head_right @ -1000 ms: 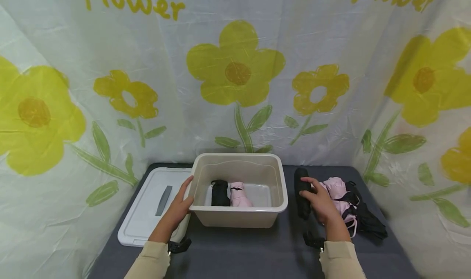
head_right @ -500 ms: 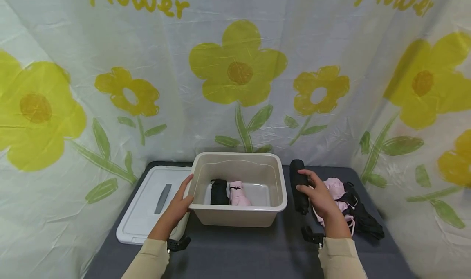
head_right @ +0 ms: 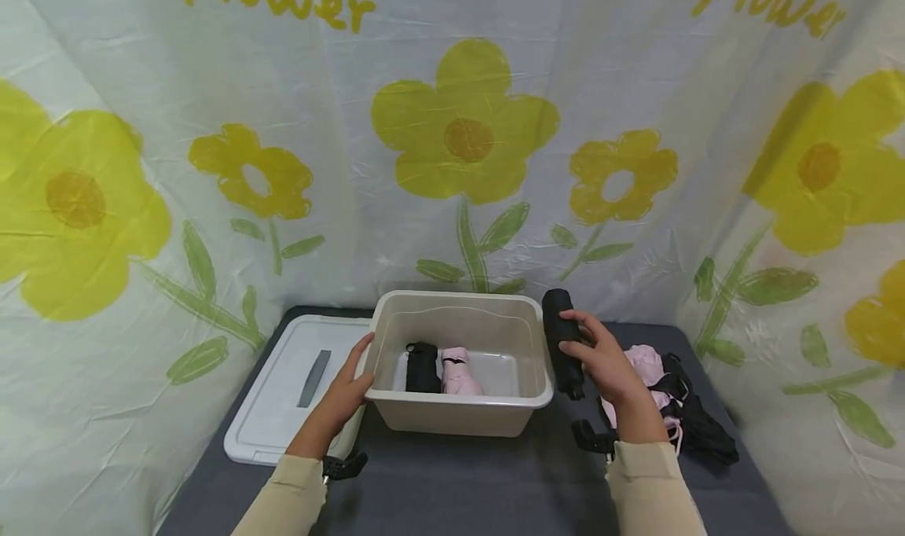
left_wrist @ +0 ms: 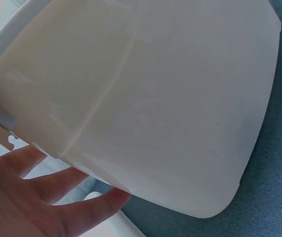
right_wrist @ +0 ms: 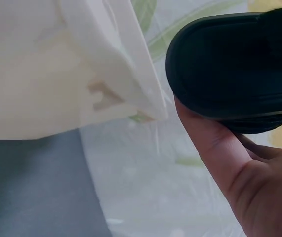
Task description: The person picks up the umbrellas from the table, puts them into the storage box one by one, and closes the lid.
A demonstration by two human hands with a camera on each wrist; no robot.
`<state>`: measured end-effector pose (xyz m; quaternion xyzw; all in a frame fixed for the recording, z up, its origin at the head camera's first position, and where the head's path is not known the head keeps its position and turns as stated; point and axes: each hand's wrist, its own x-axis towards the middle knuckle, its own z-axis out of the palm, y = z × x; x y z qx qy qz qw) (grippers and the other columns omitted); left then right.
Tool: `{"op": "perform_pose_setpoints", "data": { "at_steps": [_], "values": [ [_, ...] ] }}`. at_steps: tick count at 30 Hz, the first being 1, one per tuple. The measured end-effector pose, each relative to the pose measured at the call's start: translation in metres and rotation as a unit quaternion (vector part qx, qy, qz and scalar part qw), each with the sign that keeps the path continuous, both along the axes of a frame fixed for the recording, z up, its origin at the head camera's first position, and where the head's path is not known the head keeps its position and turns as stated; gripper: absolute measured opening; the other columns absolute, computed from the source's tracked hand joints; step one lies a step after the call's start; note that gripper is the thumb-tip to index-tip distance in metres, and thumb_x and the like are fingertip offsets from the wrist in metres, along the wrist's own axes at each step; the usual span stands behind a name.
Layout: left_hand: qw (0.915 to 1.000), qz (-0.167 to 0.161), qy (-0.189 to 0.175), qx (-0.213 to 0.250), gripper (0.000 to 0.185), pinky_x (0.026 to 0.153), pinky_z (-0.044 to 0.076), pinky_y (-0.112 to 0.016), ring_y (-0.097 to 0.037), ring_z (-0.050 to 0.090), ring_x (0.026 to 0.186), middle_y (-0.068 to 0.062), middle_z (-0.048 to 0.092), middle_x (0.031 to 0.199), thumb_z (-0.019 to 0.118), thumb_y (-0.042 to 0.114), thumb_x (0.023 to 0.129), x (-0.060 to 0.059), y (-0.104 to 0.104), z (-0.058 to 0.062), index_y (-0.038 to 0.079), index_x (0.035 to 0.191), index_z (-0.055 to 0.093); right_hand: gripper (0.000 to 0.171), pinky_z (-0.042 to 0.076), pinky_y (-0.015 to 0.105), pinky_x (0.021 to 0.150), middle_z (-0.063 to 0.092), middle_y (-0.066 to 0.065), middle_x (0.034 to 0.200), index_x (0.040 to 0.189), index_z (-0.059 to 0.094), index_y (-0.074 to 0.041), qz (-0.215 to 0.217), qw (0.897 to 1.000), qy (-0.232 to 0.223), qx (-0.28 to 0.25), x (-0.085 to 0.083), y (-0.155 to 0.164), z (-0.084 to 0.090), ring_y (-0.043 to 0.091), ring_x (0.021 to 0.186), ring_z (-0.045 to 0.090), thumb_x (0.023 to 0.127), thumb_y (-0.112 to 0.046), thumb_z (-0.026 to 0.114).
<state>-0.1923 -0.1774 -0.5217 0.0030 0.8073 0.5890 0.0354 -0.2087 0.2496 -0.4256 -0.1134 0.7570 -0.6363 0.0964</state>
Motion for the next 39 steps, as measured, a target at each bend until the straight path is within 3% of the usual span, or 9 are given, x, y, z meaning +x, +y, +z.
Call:
{"op": "perform_pose_setpoints", "data": {
  "at_steps": [7,16,21,29,35,39],
  "values": [
    [1.0000,-0.002,-0.007,0.004,0.074,0.102,0.032,-0.063,-0.036,0.034,0.134,-0.013,0.022,0.160,0.043,0.007,0.088,0.001,0.001,0.004,0.031,0.154,0.019,0.052,0.054,0.044,0.077,0.021,0.027,0.151,0.142,0.034,-0.011,0.015,1.000,-0.011,0.007,-0.011,-0.013,0.009,0.027,0.108,0.055,0.096,-0.015,0.056],
    [0.9999,-0.010,-0.009,0.007,0.073,0.104,0.031,-0.063,-0.038,0.034,0.133,-0.019,0.022,0.158,0.042,0.004,0.088,0.017,0.005,0.038,0.018,0.155,0.019,0.050,0.053,0.039,0.082,0.011,0.022,0.158,0.140,0.036,-0.009,0.039,0.998,-0.005,0.056,-0.027,-0.030,0.016,0.042,0.125,0.044,0.094,-0.012,0.057],
    [0.9998,-0.011,-0.005,0.013,0.072,0.105,0.029,-0.063,-0.038,0.033,0.134,-0.019,0.023,0.158,0.042,0.004,0.088,0.018,0.006,0.039,0.018,0.155,0.019,0.049,0.053,0.038,0.079,0.021,0.024,0.153,0.137,0.040,-0.004,0.068,0.996,0.012,0.060,-0.035,-0.040,0.020,0.039,0.112,0.053,0.092,-0.005,0.058],
    [0.9996,-0.009,-0.006,0.024,0.072,0.105,0.028,-0.064,-0.038,0.033,0.135,-0.018,0.023,0.158,0.043,0.004,0.087,0.017,0.006,0.037,0.020,0.154,0.022,0.048,0.052,0.042,0.079,0.027,0.028,0.149,0.134,0.046,-0.002,0.104,0.989,0.030,0.096,-0.045,-0.051,0.024,0.044,0.112,0.055,0.088,0.000,0.060],
    [0.9997,-0.005,-0.010,0.023,0.070,0.105,0.029,-0.065,-0.038,0.033,0.135,-0.017,0.024,0.158,0.043,0.005,0.089,0.019,0.005,0.040,0.021,0.154,0.023,0.050,0.052,0.040,0.082,0.033,0.024,0.148,0.135,0.051,-0.010,0.112,0.982,0.017,0.149,-0.053,-0.061,0.029,0.040,0.112,0.057,0.088,-0.002,0.061],
    [0.9997,-0.006,-0.010,0.023,0.071,0.105,0.029,-0.064,-0.038,0.033,0.135,-0.017,0.023,0.159,0.043,0.005,0.089,0.020,0.005,0.041,0.021,0.154,0.022,0.048,0.051,0.039,0.078,0.035,0.022,0.147,0.134,0.054,-0.013,0.130,0.973,0.036,0.190,-0.055,-0.069,0.034,0.037,0.108,0.059,0.088,-0.003,0.062]
  ]
}}
